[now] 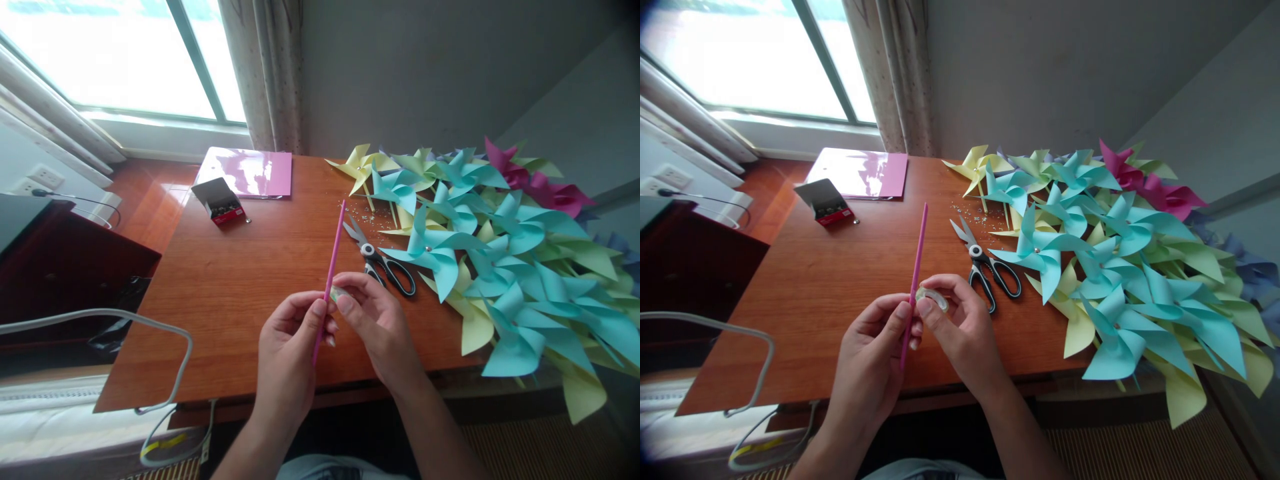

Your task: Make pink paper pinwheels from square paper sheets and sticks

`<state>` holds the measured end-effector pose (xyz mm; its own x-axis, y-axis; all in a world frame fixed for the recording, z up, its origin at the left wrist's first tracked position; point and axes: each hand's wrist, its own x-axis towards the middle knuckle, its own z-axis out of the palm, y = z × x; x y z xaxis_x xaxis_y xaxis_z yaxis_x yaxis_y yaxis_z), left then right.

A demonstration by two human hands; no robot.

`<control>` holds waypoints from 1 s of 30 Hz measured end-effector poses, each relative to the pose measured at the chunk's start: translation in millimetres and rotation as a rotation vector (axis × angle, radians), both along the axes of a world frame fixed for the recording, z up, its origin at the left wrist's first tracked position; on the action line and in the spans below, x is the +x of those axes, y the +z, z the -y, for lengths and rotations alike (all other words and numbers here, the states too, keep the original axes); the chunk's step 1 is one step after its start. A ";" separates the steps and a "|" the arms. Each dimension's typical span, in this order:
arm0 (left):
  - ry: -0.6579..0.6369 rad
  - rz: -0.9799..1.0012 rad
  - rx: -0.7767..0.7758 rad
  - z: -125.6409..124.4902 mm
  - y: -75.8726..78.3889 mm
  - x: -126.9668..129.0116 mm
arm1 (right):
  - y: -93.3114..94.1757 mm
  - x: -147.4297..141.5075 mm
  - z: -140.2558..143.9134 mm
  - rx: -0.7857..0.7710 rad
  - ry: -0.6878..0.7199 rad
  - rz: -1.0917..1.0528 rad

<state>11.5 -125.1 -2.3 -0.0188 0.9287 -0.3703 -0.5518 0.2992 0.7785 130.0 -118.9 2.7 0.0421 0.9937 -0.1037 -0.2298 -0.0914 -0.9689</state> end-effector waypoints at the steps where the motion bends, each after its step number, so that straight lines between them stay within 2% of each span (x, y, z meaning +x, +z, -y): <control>1: -0.005 0.012 -0.011 -0.2 1.1 0.6 | -0.3 -0.2 0.0 -0.005 -0.005 0.003; 11: 0.036 0.019 -0.052 -0.7 1.5 3.6 | -7.3 -0.6 -0.4 -0.017 -0.032 0.028; 19: -0.008 0.081 -0.075 -0.3 -0.8 4.2 | -8.0 -1.0 -0.5 -0.041 -0.045 -0.026; 30: -0.040 0.148 -0.085 0.2 -0.6 6.4 | -9.6 0.2 -1.9 -0.051 -0.050 0.008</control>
<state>17.9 -125.2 -2.9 0.0784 0.8928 -0.4436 -0.6450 0.3847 0.6602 130.1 -117.0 -6.8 0.0922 0.9838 -0.1535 -0.2275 -0.1292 -0.9652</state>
